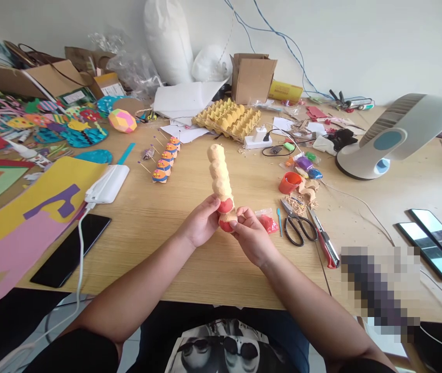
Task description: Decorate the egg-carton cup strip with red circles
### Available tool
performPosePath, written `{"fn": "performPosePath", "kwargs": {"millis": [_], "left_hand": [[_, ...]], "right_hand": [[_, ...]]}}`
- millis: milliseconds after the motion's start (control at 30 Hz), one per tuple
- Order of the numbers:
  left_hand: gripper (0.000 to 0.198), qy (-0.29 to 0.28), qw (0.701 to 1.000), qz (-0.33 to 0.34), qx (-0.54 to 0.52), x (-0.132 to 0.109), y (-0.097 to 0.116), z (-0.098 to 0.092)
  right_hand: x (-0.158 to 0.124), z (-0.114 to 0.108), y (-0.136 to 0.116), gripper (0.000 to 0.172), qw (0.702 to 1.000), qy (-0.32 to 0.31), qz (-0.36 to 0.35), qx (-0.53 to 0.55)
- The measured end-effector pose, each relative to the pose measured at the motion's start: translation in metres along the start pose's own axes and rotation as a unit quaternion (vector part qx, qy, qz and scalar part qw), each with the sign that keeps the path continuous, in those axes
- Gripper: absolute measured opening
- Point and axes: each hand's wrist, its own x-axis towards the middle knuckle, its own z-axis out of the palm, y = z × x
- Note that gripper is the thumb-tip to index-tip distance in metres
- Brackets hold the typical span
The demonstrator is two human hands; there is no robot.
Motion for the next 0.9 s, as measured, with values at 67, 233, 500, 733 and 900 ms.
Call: {"fn": "performPosePath", "kwargs": {"millis": [67,233,500,733,900], "left_hand": [[0.03,0.004,1.0,-0.002,-0.008,-0.001,0.001,0.001],[0.03,-0.007,1.0,-0.027,-0.012,-0.004,0.003,0.004],[0.04,-0.03,0.996,-0.083,0.032,-0.008,0.0,0.005],[0.041,-0.032,0.994,-0.097,0.04,-0.01,-0.003,0.003],[0.042,-0.017,0.995,-0.094,0.041,-0.01,-0.006,0.003]], "right_hand": [[0.002,-0.003,0.0,0.042,0.999,0.01,0.006,-0.039],[0.006,-0.007,-0.008,0.049,0.997,0.069,-0.021,-0.034],[0.002,-0.005,-0.014,0.055,0.997,0.034,0.019,0.06],[0.0,-0.002,-0.013,0.053,0.999,0.021,-0.006,0.043],[0.001,-0.003,-0.012,0.053,0.999,0.011,-0.021,0.026]]}}
